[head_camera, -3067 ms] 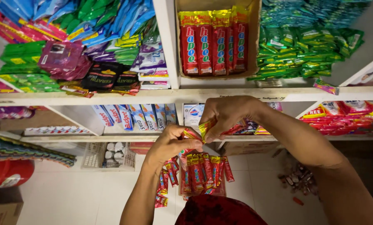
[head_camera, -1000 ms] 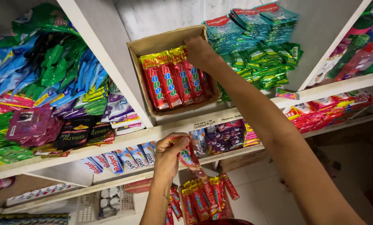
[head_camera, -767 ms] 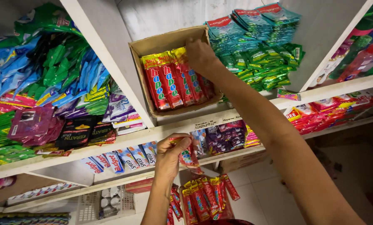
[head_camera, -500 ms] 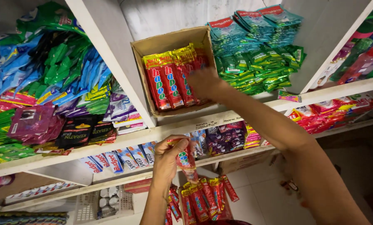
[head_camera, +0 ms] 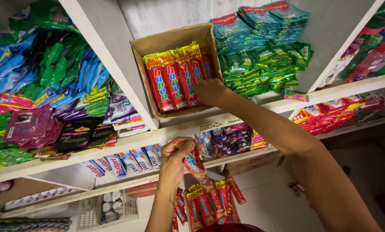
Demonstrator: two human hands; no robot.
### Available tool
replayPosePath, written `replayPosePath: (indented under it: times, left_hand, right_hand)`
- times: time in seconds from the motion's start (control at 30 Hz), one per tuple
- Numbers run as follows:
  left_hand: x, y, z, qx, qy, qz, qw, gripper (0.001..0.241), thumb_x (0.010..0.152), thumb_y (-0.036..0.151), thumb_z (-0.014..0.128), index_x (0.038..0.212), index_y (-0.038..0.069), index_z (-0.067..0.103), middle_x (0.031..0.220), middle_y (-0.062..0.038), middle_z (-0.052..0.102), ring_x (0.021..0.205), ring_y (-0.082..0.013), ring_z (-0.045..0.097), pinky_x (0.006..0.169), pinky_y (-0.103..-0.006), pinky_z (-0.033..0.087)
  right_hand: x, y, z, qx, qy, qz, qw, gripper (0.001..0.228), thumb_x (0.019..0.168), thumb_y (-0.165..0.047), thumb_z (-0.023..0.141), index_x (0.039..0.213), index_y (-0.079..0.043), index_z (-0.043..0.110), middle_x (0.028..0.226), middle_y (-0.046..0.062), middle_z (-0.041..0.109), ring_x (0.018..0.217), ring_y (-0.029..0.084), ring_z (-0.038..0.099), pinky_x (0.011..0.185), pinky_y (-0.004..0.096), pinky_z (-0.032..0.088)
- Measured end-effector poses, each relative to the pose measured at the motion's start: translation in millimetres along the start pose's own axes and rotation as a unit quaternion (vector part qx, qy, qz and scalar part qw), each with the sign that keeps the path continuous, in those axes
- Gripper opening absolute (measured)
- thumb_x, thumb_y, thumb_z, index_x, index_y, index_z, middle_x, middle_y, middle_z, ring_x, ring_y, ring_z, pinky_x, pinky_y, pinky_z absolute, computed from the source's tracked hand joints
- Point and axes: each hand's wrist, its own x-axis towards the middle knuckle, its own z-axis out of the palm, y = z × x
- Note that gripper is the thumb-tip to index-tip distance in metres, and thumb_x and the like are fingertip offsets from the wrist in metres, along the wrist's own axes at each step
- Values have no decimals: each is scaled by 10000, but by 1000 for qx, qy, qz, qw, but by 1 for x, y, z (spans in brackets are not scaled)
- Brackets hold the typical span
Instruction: Organizing small packaged snacks on store shelves, picking up fallen items, and arranging them neatly in a box.
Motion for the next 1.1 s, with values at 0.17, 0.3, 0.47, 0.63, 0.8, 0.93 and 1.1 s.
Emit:
replayPosePath:
  times: [0.17, 0.3, 0.47, 0.63, 0.8, 0.93, 1.1]
  left_hand:
    - [-3, -2, -1, 9, -6, 10, 1000, 144, 882, 70, 777, 1016, 17, 769, 914, -147, 787, 794, -237, 764, 720, -389, 634]
    - [-5, 5, 2, 22, -33, 48, 998, 138, 926, 66, 766, 1055, 19, 777, 916, -155, 788, 775, -223, 735, 736, -365, 610]
    - [-7, 8, 2, 29, 1, 22, 999, 134, 906, 66, 750, 1031, 21, 769, 912, -161, 793, 779, -240, 759, 701, -385, 620]
    - [-10, 2, -3, 14, 4, 26, 1000, 127, 901, 56, 755, 1021, 16, 768, 907, -166, 792, 769, -241, 759, 699, -387, 623]
    - [-12, 5, 1, 15, 10, 25, 1000, 129, 889, 64, 766, 1009, 19, 763, 920, -153, 785, 834, -257, 788, 716, -411, 646]
    - [-11, 9, 8, 21, 8, 18, 1000, 135, 893, 71, 774, 1016, 16, 772, 912, -165, 794, 768, -254, 764, 685, -398, 629]
    - [-5, 14, 16, 4, 8, 29, 1000, 98, 913, 41, 739, 1002, 10, 766, 906, -162, 776, 812, -245, 761, 728, -392, 626]
  right_hand:
    - [-7, -5, -21, 21, -13, 17, 1000, 337, 841, -271, 754, 1121, -88, 714, 1138, 167, 699, 1080, 381, 687, 864, 515, 564]
    - [-7, -5, -25, 29, -13, 21, 999, 480, 753, -341, 839, 1123, -75, 689, 1124, 164, 701, 1074, 372, 682, 857, 509, 563]
    - [13, 11, 22, -41, 119, 16, 992, 375, 817, -276, 789, 1113, -80, 672, 1019, 127, 721, 926, 336, 729, 749, 493, 584]
    - [1, 7, -1, -78, 169, -11, 983, 340, 816, -214, 723, 1120, -73, 662, 1010, 144, 707, 805, 312, 742, 615, 448, 586]
    - [-1, 13, 9, -45, 170, -104, 979, 232, 859, -162, 688, 1087, -185, 723, 1048, 115, 711, 869, 309, 739, 677, 446, 597]
    - [-3, 11, 7, -36, 127, -115, 985, 266, 848, -186, 692, 1109, -213, 734, 1039, 111, 713, 909, 305, 730, 741, 456, 592]
    - [-6, 15, 8, 1, 88, -137, 987, 323, 817, -195, 703, 1137, -221, 732, 968, 102, 726, 943, 318, 707, 757, 486, 571]
